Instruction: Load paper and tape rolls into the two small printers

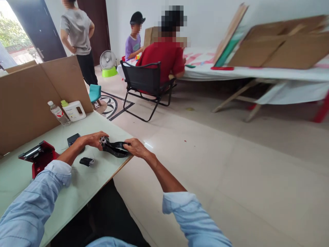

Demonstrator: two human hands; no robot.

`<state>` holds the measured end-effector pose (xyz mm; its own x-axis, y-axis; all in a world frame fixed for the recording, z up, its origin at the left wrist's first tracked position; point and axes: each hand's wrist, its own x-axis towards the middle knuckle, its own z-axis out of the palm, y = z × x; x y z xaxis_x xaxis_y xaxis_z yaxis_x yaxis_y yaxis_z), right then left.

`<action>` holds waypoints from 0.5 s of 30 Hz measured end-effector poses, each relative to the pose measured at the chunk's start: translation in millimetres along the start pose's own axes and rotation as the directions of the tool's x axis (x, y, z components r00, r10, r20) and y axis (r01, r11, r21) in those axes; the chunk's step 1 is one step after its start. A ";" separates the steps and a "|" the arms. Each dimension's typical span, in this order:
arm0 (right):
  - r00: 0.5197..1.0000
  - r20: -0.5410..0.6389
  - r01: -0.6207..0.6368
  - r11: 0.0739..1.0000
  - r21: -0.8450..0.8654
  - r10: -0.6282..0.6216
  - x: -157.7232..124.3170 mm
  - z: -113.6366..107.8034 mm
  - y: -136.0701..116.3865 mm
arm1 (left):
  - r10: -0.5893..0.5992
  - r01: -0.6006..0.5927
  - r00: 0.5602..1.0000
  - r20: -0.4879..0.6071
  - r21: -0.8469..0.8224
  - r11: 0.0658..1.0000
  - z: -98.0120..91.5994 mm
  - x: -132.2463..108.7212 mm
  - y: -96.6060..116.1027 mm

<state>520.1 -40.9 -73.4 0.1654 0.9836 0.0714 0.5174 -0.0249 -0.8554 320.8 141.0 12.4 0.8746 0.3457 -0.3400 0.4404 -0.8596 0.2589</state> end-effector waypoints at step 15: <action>0.973 0.187 0.123 0.990 0.066 -0.134 -23.9 6.2 -20.4 | -0.026 0.037 0.990 -0.138 0.075 0.997 31.8 -45.8 -5.0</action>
<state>500.5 -62.9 -60.8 -0.0648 0.9940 0.0881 0.4770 0.1084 -0.8722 272.1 117.5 -2.1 0.8825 0.4166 -0.2183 0.4558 -0.8721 0.1782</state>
